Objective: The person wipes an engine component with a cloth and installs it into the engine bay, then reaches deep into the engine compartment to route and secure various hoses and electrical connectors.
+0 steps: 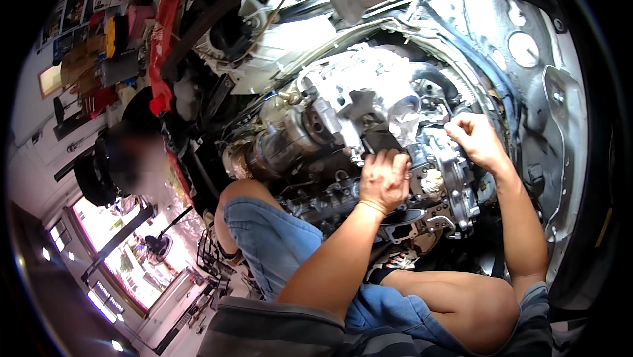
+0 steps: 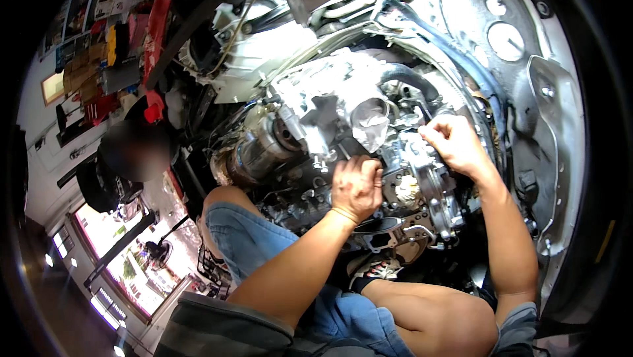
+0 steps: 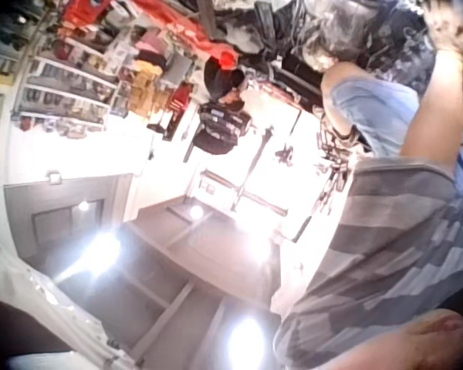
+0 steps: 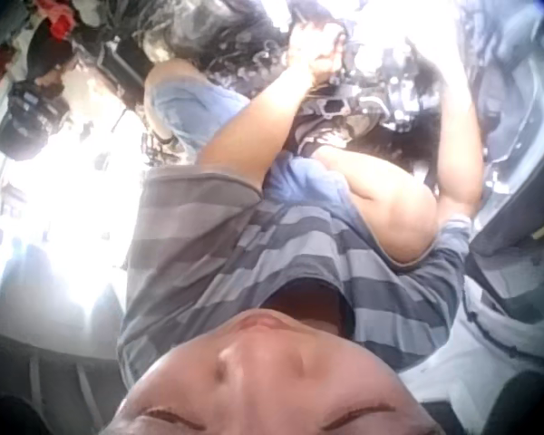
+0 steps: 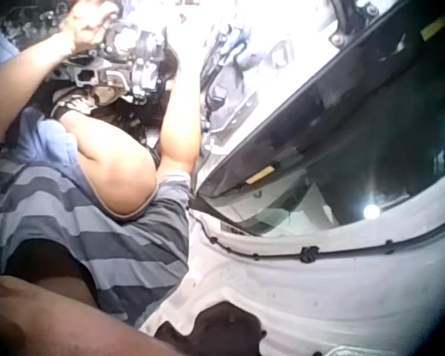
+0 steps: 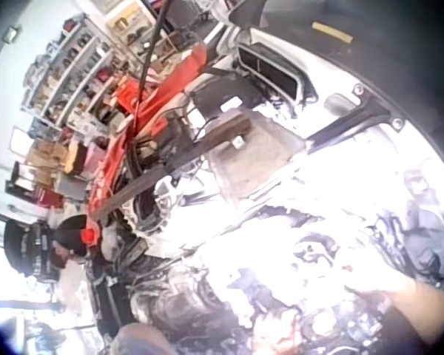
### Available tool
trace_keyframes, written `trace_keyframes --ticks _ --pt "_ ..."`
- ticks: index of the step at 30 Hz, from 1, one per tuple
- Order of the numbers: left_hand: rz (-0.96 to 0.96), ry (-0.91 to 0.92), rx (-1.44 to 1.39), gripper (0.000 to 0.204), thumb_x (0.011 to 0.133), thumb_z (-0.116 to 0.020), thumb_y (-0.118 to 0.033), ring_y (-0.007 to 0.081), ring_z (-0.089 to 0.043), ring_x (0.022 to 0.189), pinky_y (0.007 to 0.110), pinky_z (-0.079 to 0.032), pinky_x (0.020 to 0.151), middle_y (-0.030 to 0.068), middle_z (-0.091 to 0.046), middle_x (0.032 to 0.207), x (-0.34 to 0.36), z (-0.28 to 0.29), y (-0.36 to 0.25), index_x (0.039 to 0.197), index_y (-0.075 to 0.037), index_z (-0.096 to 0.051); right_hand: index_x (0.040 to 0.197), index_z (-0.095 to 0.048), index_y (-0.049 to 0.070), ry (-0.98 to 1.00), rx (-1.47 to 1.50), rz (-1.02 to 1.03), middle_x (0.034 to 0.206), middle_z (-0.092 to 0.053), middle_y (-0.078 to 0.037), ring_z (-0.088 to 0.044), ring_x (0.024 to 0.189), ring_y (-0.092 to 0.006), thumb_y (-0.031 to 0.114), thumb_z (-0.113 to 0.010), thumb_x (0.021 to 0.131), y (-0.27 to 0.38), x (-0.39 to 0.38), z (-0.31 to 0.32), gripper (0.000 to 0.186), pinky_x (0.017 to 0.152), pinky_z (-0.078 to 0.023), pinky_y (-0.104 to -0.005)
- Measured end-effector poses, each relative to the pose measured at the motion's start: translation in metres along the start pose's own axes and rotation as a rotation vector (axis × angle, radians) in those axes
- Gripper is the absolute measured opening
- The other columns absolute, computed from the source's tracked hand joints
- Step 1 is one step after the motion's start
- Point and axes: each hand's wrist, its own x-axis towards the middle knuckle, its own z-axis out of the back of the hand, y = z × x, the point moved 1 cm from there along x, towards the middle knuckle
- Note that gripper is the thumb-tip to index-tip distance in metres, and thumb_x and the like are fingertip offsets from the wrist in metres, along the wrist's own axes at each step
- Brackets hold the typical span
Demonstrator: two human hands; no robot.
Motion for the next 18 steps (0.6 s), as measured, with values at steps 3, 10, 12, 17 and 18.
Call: trace_keyframes --ticks 3,10,12,17,18 --pt "0.012 0.026 -0.003 0.008 0.082 -0.057 -0.010 0.0264 -0.056 0.074 0.038 -0.041 0.066 0.0072 -0.057 0.079 0.001 0.005 0.001 0.088 -0.010 -0.051 0.075 -0.064 0.000 0.037 0.269 -0.024 0.065 -0.060 0.001 -0.051 0.061 -0.0029 0.018 -0.064 0.089 0.006 -0.002 -0.001 0.022 0.059 -0.042 -0.0204" --pt "0.014 0.029 -0.037 0.011 0.082 -0.056 -0.008 0.0283 -0.055 0.071 0.039 -0.039 0.065 0.0087 -0.056 0.078 0.004 0.002 -0.006 0.091 -0.009 -0.050 0.080 -0.063 0.001 0.039 0.110 -0.020 0.060 -0.050 0.007 -0.038 0.054 -0.0015 0.014 -0.064 0.088 -0.007 -0.004 0.005 0.015 0.048 -0.029 -0.0220" --pt "0.014 0.040 -0.042 0.012 0.081 -0.056 -0.007 0.0290 -0.055 0.071 0.040 -0.039 0.065 0.0092 -0.057 0.078 0.004 -0.001 -0.006 0.091 -0.008 -0.050 0.082 -0.063 0.001 0.047 0.237 0.001 0.060 -0.049 0.007 -0.040 0.056 -0.0008 0.013 -0.065 0.087 -0.011 -0.005 0.007 0.013 0.049 -0.030 -0.0210" --pt "0.024 0.044 -0.021 0.013 0.081 -0.056 -0.007 0.0279 -0.055 0.070 0.039 -0.041 0.066 0.0094 -0.057 0.079 0.006 0.000 -0.004 0.092 -0.009 -0.049 0.074 -0.062 0.000 0.016 0.012 -0.070 0.060 -0.051 0.005 -0.041 0.056 -0.0023 0.016 -0.064 0.087 0.004 0.000 0.007 0.021 0.049 -0.032 -0.0226" --pt "0.041 0.049 -0.006 0.013 0.080 -0.055 -0.007 0.0275 -0.055 0.071 0.039 -0.041 0.067 0.0092 -0.057 0.079 0.004 0.000 -0.003 0.092 -0.009 -0.049 0.076 -0.062 0.001 0.016 -0.013 -0.067 0.060 -0.050 0.005 -0.041 0.055 -0.0023 0.016 -0.065 0.087 0.007 0.000 0.005 0.019 0.049 -0.031 -0.0225"
